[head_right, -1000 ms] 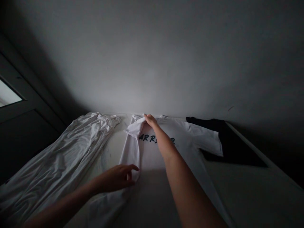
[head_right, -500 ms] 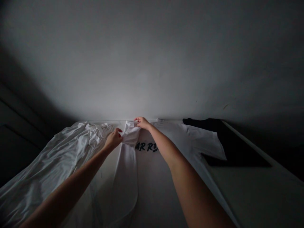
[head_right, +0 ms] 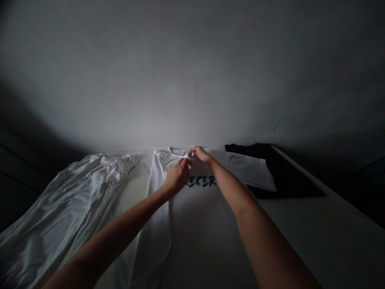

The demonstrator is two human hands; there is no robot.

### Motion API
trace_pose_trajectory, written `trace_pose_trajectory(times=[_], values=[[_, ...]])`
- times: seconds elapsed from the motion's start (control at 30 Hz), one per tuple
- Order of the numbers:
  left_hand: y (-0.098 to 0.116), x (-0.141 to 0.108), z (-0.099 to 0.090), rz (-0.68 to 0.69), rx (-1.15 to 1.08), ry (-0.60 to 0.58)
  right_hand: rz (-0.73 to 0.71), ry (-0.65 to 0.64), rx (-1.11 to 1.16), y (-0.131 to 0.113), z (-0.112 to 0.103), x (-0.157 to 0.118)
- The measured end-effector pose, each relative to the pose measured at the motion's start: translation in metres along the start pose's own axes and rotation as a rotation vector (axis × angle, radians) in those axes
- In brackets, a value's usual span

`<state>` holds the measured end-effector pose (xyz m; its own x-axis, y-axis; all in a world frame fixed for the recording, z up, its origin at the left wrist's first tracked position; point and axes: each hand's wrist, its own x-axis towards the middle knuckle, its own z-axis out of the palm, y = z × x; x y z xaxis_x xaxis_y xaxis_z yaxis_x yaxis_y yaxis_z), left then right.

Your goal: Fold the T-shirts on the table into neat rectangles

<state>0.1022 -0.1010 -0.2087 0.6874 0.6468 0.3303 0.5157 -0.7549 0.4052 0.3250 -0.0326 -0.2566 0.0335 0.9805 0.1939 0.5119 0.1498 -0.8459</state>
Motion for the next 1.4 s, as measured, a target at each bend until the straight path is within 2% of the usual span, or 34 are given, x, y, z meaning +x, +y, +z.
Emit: trace_pose_trajectory(times=[0.1,0.17,0.3,0.37,0.43,0.53,0.6,0.7,0.8,1.1,1.3,1.4], values=[[0.006,-0.005,0.021,0.051,-0.001,-0.164,0.033,0.022,-0.16,0.002,-0.01,-0.013],[0.0,-0.01,0.029,0.081,-0.05,-0.218,0.06,0.048,-0.242,0.0,-0.011,-0.019],[-0.025,-0.013,0.024,0.131,-0.204,-0.225,0.181,0.191,-0.373,-0.001,-0.003,-0.024],[-0.045,-0.006,0.012,0.119,-0.198,-0.195,0.26,0.279,-0.409,-0.001,0.007,-0.025],[-0.071,0.007,-0.003,0.059,-0.098,-0.121,0.346,0.358,-0.451,-0.002,0.019,-0.027],[-0.121,0.034,-0.023,-0.089,0.091,0.016,0.437,0.459,-0.532,-0.004,0.032,-0.033],[-0.155,0.051,-0.031,-0.188,0.167,0.056,0.455,0.523,-0.561,-0.004,0.036,-0.037],[-0.195,0.069,-0.031,-0.258,0.185,0.059,0.481,0.575,-0.546,0.0,0.031,-0.042],[-0.219,0.079,-0.023,-0.263,0.146,0.058,0.515,0.562,-0.51,0.005,0.025,-0.044],[-0.247,0.088,-0.007,-0.266,0.006,0.09,0.488,0.527,-0.56,0.01,0.031,-0.048],[-0.241,0.094,0.0,-0.241,-0.075,0.211,0.403,0.613,-0.535,0.012,0.036,-0.05],[-0.234,0.095,-0.001,-0.19,-0.107,0.231,0.385,0.628,-0.519,0.011,0.038,-0.05]])
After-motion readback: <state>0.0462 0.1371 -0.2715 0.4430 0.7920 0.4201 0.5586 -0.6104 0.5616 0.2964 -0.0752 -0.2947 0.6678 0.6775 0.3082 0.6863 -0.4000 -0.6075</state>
